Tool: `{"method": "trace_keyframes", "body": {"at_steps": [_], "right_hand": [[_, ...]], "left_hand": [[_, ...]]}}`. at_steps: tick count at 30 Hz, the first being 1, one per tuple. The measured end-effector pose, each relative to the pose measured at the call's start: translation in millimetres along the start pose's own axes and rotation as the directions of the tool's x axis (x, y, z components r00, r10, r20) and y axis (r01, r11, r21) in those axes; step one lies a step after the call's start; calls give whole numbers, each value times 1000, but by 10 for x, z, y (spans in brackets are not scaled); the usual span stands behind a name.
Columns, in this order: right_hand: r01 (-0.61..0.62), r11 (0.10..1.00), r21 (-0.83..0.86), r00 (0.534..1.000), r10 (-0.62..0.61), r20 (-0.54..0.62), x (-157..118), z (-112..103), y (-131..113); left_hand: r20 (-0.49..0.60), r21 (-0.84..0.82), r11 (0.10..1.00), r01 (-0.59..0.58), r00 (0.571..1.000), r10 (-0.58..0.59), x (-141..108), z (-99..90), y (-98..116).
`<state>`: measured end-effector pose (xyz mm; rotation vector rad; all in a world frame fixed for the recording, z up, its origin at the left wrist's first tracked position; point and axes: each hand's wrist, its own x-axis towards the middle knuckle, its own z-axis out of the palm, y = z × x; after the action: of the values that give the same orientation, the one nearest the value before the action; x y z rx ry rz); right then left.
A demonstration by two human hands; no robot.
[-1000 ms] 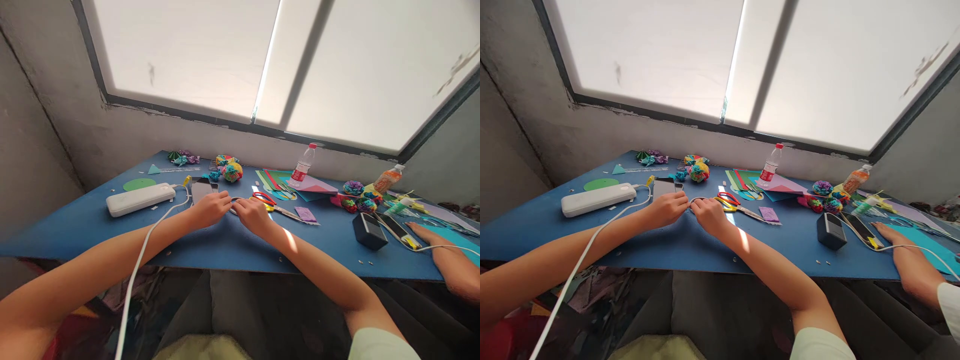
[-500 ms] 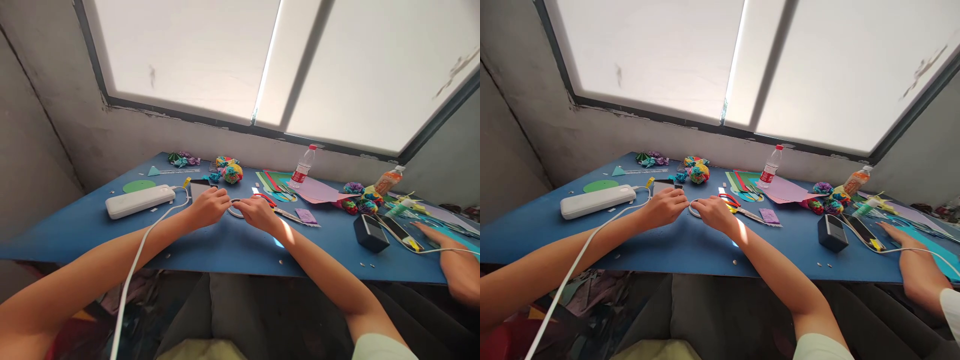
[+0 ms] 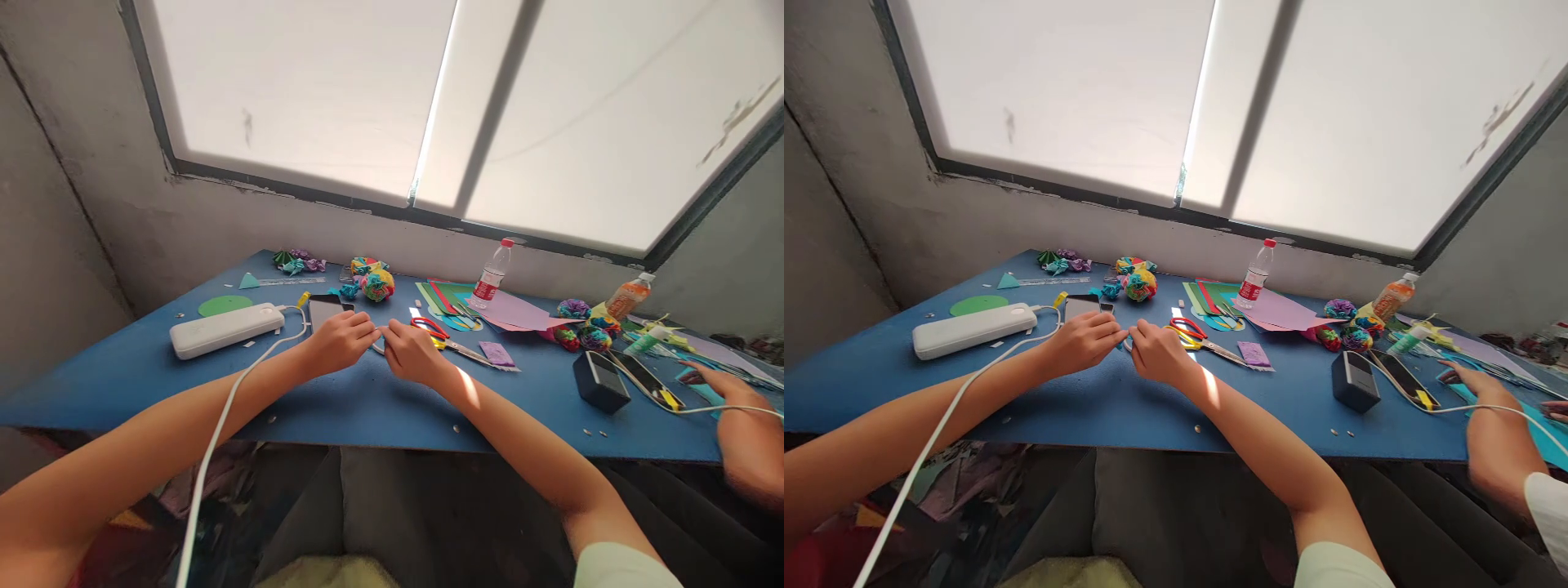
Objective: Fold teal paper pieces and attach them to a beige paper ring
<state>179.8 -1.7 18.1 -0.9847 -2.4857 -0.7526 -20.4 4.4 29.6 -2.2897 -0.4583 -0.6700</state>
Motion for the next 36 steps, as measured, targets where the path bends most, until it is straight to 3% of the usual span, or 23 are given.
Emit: {"method": "trace_keyframes", "body": {"at_steps": [15, 23, 36], "right_hand": [[51, 998, 27, 994, -48, -100, -2, 47, 23], [206, 978, 33, 971, -200, -135, -48, 61, 162], [221, 975, 10, 966, -218, -136, -48, 129, 148]], "left_hand": [[-11, -75, 991, 111, 994, -112, 12, 21, 13], [-51, -230, 952, 200, 975, -217, -12, 74, 4], [25, -252, 952, 173, 985, -172, -31, 69, -33]]}}
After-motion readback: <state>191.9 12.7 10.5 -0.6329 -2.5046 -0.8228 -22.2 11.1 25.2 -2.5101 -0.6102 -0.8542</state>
